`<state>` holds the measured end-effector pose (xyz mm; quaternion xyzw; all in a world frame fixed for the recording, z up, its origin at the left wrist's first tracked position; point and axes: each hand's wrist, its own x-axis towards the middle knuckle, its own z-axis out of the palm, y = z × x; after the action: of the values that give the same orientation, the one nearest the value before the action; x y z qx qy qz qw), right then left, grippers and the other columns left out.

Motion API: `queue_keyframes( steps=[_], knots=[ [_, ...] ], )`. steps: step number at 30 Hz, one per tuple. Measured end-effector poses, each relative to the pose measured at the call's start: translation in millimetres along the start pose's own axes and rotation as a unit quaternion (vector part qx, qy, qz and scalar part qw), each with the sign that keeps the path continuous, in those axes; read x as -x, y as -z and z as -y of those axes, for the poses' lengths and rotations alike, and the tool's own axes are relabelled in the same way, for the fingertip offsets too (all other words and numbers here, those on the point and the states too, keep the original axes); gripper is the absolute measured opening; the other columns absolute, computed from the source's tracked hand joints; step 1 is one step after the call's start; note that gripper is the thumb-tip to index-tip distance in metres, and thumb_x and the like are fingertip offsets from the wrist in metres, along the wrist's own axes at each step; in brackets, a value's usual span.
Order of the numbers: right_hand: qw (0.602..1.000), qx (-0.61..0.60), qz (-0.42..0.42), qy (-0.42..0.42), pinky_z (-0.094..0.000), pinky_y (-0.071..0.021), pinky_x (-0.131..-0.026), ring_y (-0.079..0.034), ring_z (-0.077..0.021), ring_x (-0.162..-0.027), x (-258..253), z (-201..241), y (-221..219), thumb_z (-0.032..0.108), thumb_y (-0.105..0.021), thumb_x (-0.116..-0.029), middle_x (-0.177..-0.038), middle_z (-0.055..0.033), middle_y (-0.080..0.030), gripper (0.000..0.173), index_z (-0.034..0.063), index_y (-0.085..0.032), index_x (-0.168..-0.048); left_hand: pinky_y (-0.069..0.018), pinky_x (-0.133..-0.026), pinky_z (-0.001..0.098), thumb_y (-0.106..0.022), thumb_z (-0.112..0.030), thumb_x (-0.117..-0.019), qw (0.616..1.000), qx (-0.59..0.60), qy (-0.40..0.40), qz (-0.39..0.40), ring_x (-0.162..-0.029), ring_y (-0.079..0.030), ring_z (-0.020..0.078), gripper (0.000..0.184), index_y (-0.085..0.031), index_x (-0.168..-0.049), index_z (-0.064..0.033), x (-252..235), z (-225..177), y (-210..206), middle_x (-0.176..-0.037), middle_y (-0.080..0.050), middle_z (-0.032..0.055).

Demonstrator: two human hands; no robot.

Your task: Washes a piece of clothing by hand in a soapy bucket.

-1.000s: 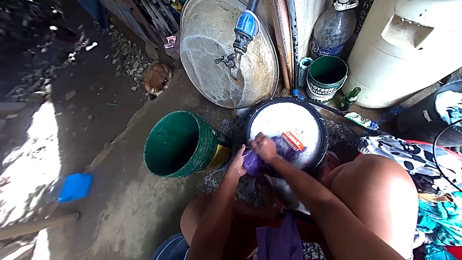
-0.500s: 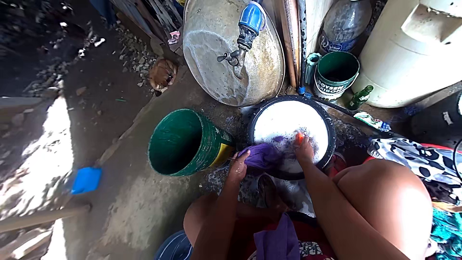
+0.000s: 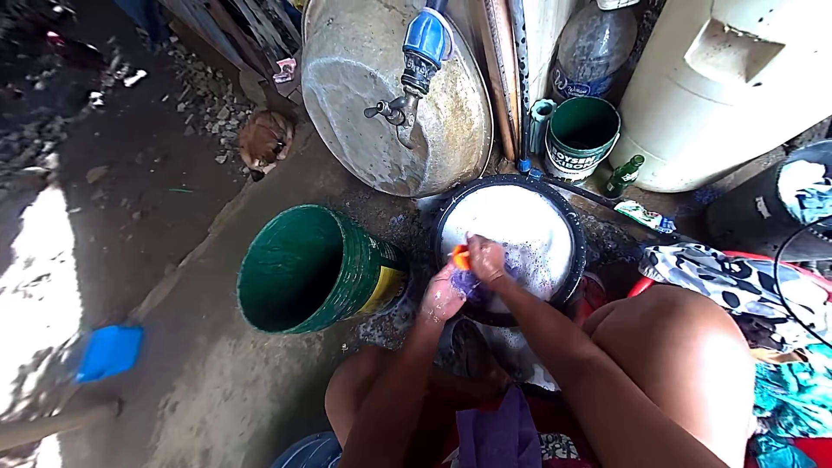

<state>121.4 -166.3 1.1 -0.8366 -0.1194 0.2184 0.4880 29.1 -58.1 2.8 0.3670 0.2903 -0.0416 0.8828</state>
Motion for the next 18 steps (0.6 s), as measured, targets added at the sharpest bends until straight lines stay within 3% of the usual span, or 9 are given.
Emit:
queue_keyframes(
  steps=[1, 3, 5, 7, 8, 10, 13, 15, 18],
  knots=[
    [0.999, 0.006, -0.022, -0.031, -0.0651, -0.0462, -0.100, -0.066, -0.0440, -0.116, -12, -13, 7, 0.038, -0.027, -0.1123, -0.113, -0.0265, -0.073, 0.061, -0.0030, -0.072, -0.111, -0.0574, -0.090, 0.0420, -0.016, -0.038, -0.1122, 1.000, 0.016, 0.010, 0.023, -0.105, -0.068, 0.0228, 0.051, -0.050, -0.136, -0.0074, 2, -4, -3, -0.115, -0.068, 0.0122],
    [0.999, 0.000, -0.037, -0.032, -0.0644, -0.0477, -0.098, -0.067, -0.0430, -0.113, -15, -13, 4, 0.040, -0.027, -0.1115, -0.108, -0.0255, -0.073, 0.063, -0.0025, -0.073, -0.105, -0.0567, -0.092, 0.0447, -0.015, -0.038, -0.1119, 0.998, 0.041, 0.018, 0.043, -0.107, -0.068, 0.0252, 0.052, -0.051, -0.134, -0.0075, 3, -7, -1, -0.116, -0.068, 0.0140],
    [0.999, 0.003, 0.013, 0.051, -0.0607, -0.0497, -0.100, -0.068, -0.0385, -0.112, 7, 17, -15, 0.041, -0.031, -0.1103, -0.109, -0.0220, -0.074, 0.061, -0.0021, -0.074, -0.105, -0.0594, -0.081, 0.0434, -0.010, -0.045, -0.1090, 0.996, 0.076, 0.006, 0.044, -0.095, -0.070, 0.0244, 0.061, -0.060, -0.117, -0.0107, 2, -4, 9, -0.103, -0.072, 0.0124],
    [0.986, -0.014, 0.003, 0.165, -0.0595, -0.0525, -0.090, -0.072, -0.0370, -0.103, 28, 35, -38, 0.040, -0.034, -0.1078, -0.100, -0.0205, -0.075, 0.062, -0.0035, -0.074, -0.091, -0.0605, -0.068, 0.0365, -0.006, -0.056, -0.1048, 0.995, 0.090, -0.023, 0.026, -0.081, -0.072, 0.0180, 0.071, -0.066, -0.101, -0.0162, 1, 2, 21, -0.088, -0.074, 0.0063],
    [0.985, -0.017, -0.007, 0.172, -0.0598, -0.0529, -0.089, -0.072, -0.0375, -0.101, 29, 35, -39, 0.039, -0.034, -0.1074, -0.098, -0.0208, -0.075, 0.061, -0.0039, -0.074, -0.090, -0.0599, -0.069, 0.0365, -0.006, -0.052, -0.1058, 0.996, 0.078, -0.034, 0.024, -0.081, -0.071, 0.0175, 0.068, -0.064, -0.104, -0.0158, 0, 3, 23, -0.089, -0.073, 0.0059],
    [0.998, 0.017, 0.005, 0.065, -0.0615, -0.0492, -0.099, -0.069, -0.0397, -0.113, 14, 15, -18, 0.038, -0.032, -0.1099, -0.109, -0.0232, -0.074, 0.060, -0.0036, -0.074, -0.106, -0.0589, -0.081, 0.0408, -0.012, -0.036, -0.1109, 0.999, 0.028, -0.026, 0.013, -0.093, -0.069, 0.0219, 0.053, -0.056, -0.121, -0.0093, 1, -1, 15, -0.101, -0.071, 0.0104],
    [0.991, 0.072, -0.051, -0.101, -0.0629, -0.0473, -0.102, -0.065, -0.0410, -0.121, -17, -40, 7, 0.045, -0.028, -0.1115, -0.122, -0.0236, -0.071, 0.062, 0.0013, -0.072, -0.117, -0.0560, -0.095, 0.0405, -0.021, -0.031, -0.1131, 0.998, -0.043, -0.011, -0.039, -0.109, -0.067, 0.0212, 0.045, -0.048, -0.140, -0.0053, 0, -5, 22, -0.119, -0.068, 0.0120],
    [0.980, 0.071, -0.088, -0.165, -0.0587, -0.0447, -0.107, -0.059, -0.0392, -0.128, -23, -80, 6, 0.043, -0.031, -0.1115, -0.134, -0.0223, -0.065, 0.057, 0.0038, -0.071, -0.123, -0.0539, -0.096, 0.0395, -0.029, -0.029, -0.1129, 0.989, -0.109, -0.009, -0.101, -0.111, -0.064, 0.0204, 0.042, -0.047, -0.141, -0.0028, -8, 0, 42, -0.123, -0.065, 0.0130],
    [0.977, 0.057, -0.029, -0.203, -0.0524, -0.0370, -0.118, -0.049, -0.0379, -0.140, -19, -126, -4, 0.026, -0.047, -0.1078, -0.146, -0.0242, -0.055, 0.039, 0.0048, -0.065, -0.136, -0.0547, -0.093, 0.0412, -0.051, -0.022, -0.1076, 0.966, -0.169, 0.000, -0.193, -0.106, -0.065, 0.0232, 0.036, -0.051, -0.134, 0.0025, -15, 9, 61, -0.119, -0.065, 0.0174]
  ],
)
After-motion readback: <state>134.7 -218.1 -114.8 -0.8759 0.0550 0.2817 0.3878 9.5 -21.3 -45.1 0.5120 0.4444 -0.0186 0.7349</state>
